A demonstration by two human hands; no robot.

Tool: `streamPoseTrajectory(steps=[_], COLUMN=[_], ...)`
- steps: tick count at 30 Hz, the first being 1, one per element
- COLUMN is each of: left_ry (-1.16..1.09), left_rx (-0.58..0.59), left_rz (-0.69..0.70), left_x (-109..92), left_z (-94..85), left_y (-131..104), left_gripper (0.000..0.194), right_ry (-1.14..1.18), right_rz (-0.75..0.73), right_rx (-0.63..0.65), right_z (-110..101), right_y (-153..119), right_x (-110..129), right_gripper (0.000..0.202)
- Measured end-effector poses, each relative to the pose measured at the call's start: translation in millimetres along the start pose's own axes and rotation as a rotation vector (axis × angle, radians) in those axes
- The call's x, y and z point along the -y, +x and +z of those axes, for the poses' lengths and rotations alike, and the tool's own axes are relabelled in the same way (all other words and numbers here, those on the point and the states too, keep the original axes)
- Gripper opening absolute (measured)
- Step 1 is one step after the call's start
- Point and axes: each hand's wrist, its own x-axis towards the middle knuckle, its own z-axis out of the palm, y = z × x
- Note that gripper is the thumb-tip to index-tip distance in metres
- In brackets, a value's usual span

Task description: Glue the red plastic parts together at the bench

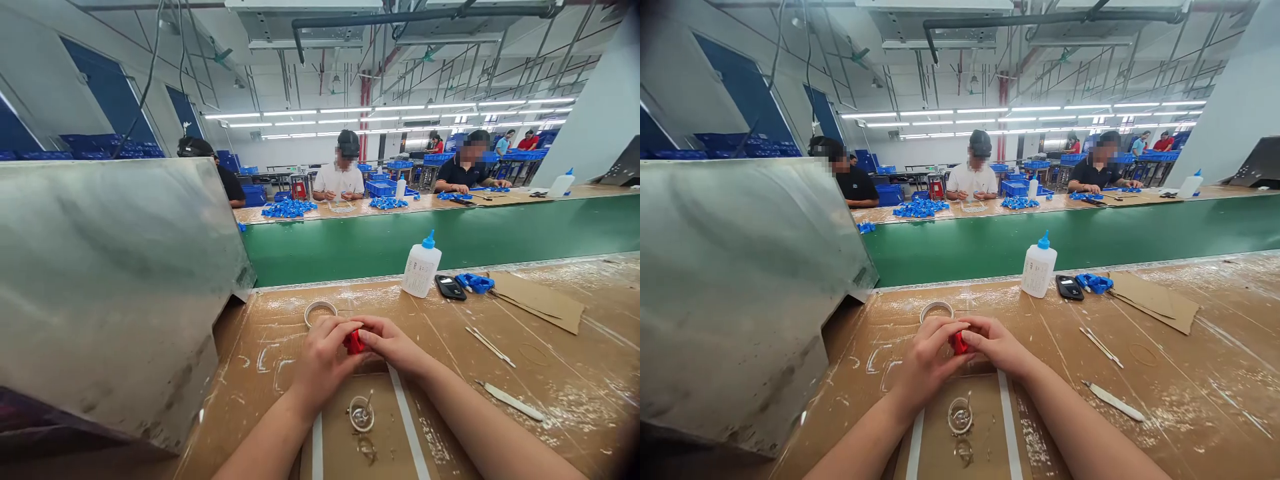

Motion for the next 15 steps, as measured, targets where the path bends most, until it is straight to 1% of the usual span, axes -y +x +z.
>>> streamPoseTrajectory(steps=[1,3,5,7,9,11,12,13,15], left_ry=[0.013,0.017,0.007,0.002,0.018,0.056,0.087,0.126,0.240], left_rx=[-0.008,-0.021,-0.028,-0.038,-0.066,-0.093,-0.106,-0.119,-0.154], left_rz=[-0.004,-0.023,-0.042,-0.043,-0.011,0.051,0.084,0.122,0.220], left_x=[1,2,4,7,9,8,5,1,-13], left_z=[-0.4,-1.7,-2.4,-2.0,-1.4,-2.7,-4.6,-7.6,-16.1], left_y=[0,0,0,0,0,0,-1,-1,-4], left_gripper=[0.047,0.054,0.048,0.041,0.038,0.036,0.034,0.032,0.028], right_ry=[-0.069,-0.337,-0.725,-1.064,-1.244,-1.267,-1.222,-1.142,-0.945], right_rz=[-0.012,-0.032,-0.018,0.028,0.040,-0.058,-0.130,-0.203,-0.280], right_rx=[-0.038,-0.145,-0.230,-0.273,-0.346,-0.455,-0.492,-0.505,-0.450], right_z=[-2,-10,-21,-33,-42,-47,-48,-47,-45], right_y=[0,-2,-3,-3,-2,-2,-3,-4,-10], right_x=[1,2,-2,-10,-16,-20,-20,-20,-20], right_gripper=[0.045,0.044,0.041,0.040,0.046,0.055,0.057,0.057,0.050])
